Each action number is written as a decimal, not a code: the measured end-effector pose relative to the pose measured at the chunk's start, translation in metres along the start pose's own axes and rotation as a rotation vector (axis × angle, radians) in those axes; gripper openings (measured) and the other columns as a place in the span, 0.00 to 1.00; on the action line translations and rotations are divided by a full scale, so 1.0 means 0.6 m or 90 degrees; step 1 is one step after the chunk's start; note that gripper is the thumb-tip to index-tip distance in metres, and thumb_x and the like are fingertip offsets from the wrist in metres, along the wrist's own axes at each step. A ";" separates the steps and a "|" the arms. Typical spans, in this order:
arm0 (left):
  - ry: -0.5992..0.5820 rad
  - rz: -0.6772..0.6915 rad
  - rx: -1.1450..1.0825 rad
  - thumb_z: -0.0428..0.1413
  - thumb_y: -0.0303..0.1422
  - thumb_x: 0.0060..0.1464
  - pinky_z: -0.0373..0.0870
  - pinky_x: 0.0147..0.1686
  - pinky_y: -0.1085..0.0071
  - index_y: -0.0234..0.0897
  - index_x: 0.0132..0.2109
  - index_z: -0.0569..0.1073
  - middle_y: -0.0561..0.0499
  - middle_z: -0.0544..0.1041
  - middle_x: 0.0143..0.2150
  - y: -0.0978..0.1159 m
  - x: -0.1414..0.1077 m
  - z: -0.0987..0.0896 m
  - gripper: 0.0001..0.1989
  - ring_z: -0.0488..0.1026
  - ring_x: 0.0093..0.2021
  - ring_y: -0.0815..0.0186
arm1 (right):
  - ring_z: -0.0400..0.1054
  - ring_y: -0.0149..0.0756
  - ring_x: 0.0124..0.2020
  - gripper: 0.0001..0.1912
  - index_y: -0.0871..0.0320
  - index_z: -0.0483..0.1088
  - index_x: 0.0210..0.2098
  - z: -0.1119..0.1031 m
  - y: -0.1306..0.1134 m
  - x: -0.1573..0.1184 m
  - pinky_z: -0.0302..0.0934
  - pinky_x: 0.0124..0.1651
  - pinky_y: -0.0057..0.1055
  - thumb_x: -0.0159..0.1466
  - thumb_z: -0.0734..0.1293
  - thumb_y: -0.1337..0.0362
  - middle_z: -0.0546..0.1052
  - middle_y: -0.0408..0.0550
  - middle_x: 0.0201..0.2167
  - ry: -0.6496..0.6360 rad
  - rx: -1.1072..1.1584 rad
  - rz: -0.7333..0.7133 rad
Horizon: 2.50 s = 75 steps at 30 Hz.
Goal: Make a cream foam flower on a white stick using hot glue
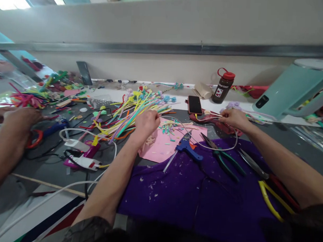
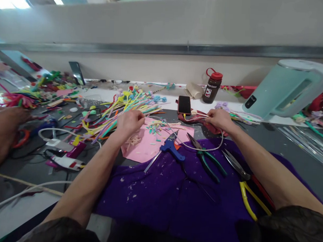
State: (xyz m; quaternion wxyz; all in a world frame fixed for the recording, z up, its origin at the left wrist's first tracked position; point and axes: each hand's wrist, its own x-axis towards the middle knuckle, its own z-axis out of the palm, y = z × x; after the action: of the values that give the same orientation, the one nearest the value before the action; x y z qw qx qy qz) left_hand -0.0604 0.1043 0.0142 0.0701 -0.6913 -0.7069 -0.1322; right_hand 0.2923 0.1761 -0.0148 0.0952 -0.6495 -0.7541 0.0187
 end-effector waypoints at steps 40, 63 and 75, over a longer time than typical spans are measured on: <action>0.037 -0.053 0.070 0.41 0.38 0.55 0.61 0.36 0.63 0.40 0.49 0.71 0.42 0.75 0.45 -0.052 0.078 0.074 0.20 0.70 0.43 0.53 | 0.70 0.39 0.29 0.14 0.54 0.75 0.29 0.012 -0.021 -0.053 0.50 0.25 0.27 0.55 0.63 0.52 0.77 0.47 0.27 -0.181 -0.133 -0.073; 0.013 -0.072 0.091 0.35 0.39 0.57 0.60 0.33 0.63 0.36 0.44 0.74 0.39 0.76 0.39 -0.061 0.081 0.083 0.24 0.71 0.38 0.52 | 0.70 0.38 0.33 0.21 0.58 0.73 0.43 -0.020 0.065 0.068 0.57 0.31 0.26 0.52 0.66 0.55 0.78 0.47 0.34 -0.029 -0.020 0.019; 0.028 -0.059 0.045 0.39 0.36 0.55 0.59 0.31 0.65 0.38 0.42 0.75 0.42 0.77 0.38 -0.054 0.080 0.078 0.21 0.71 0.37 0.55 | 0.67 0.33 0.26 0.21 0.61 0.70 0.36 -0.040 -0.016 0.014 0.56 0.27 0.26 0.63 0.51 0.56 0.75 0.48 0.28 0.216 0.185 0.068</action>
State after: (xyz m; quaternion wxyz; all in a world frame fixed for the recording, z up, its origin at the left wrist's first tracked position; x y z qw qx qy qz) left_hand -0.0902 0.1630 -0.0199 0.1041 -0.6517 -0.7407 -0.1253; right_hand 0.2862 0.1805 0.0115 0.3120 -0.6619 -0.6812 0.0222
